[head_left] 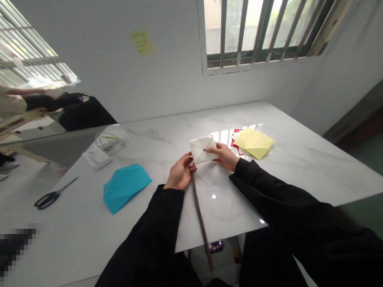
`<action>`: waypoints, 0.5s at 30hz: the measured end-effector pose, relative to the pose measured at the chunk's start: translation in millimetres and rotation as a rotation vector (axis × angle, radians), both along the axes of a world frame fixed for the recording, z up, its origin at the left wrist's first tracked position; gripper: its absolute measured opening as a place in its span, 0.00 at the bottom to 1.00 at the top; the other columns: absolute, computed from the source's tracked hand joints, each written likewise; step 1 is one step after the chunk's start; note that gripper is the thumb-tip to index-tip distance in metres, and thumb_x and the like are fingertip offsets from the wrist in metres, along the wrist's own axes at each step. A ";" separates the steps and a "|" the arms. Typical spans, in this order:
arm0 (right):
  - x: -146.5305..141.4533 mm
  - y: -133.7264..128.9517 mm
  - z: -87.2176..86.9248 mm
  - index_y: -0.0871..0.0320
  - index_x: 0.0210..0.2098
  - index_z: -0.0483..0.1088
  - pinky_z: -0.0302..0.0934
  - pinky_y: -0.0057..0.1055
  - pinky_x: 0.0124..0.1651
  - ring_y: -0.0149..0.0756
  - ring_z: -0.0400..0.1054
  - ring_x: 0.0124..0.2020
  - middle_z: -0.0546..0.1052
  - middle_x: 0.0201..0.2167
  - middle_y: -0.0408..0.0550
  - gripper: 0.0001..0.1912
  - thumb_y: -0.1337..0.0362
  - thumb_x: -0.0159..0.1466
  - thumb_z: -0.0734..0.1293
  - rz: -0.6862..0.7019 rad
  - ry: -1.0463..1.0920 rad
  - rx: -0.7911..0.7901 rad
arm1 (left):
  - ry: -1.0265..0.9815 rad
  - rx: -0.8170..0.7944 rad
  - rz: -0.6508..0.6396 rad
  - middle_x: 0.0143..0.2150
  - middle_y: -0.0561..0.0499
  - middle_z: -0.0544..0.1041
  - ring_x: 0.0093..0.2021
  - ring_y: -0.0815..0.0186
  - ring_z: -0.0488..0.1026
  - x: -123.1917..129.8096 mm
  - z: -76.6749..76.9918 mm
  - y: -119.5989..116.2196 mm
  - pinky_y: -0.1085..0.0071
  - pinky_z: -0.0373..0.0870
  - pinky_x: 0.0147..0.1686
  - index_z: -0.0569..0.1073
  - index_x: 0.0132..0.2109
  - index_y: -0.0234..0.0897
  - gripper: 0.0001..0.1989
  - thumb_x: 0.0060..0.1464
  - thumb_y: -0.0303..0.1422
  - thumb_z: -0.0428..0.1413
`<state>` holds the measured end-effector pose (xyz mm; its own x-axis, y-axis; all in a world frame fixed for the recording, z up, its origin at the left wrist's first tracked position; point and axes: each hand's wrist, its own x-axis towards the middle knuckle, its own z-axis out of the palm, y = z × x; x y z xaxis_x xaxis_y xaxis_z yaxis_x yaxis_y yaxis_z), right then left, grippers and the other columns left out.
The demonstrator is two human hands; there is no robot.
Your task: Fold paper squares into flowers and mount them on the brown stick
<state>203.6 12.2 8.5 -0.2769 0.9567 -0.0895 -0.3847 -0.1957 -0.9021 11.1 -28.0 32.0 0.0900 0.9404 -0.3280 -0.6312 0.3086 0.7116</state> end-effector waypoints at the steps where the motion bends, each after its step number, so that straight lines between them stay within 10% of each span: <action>1: -0.7 -0.7 0.1 0.57 0.42 0.80 0.71 0.29 0.35 0.37 0.77 0.37 0.84 0.40 0.48 0.20 0.59 0.51 0.81 0.001 0.000 0.000 | 0.012 0.013 -0.017 0.30 0.53 0.69 0.22 0.76 0.61 1.3 0.4 -1.4 0.79 0.60 0.21 0.75 0.40 0.31 0.00 0.61 0.25 0.60; 15: -0.5 -7.3 6.3 0.56 0.46 0.79 0.72 0.30 0.37 0.38 0.78 0.38 0.84 0.41 0.48 0.25 0.56 0.52 0.83 0.098 -0.003 0.007 | 0.368 0.244 -0.094 0.30 0.54 0.70 0.24 0.76 0.58 7.9 0.7 -9.4 0.78 0.52 0.21 0.79 0.39 0.32 0.21 0.44 0.40 0.75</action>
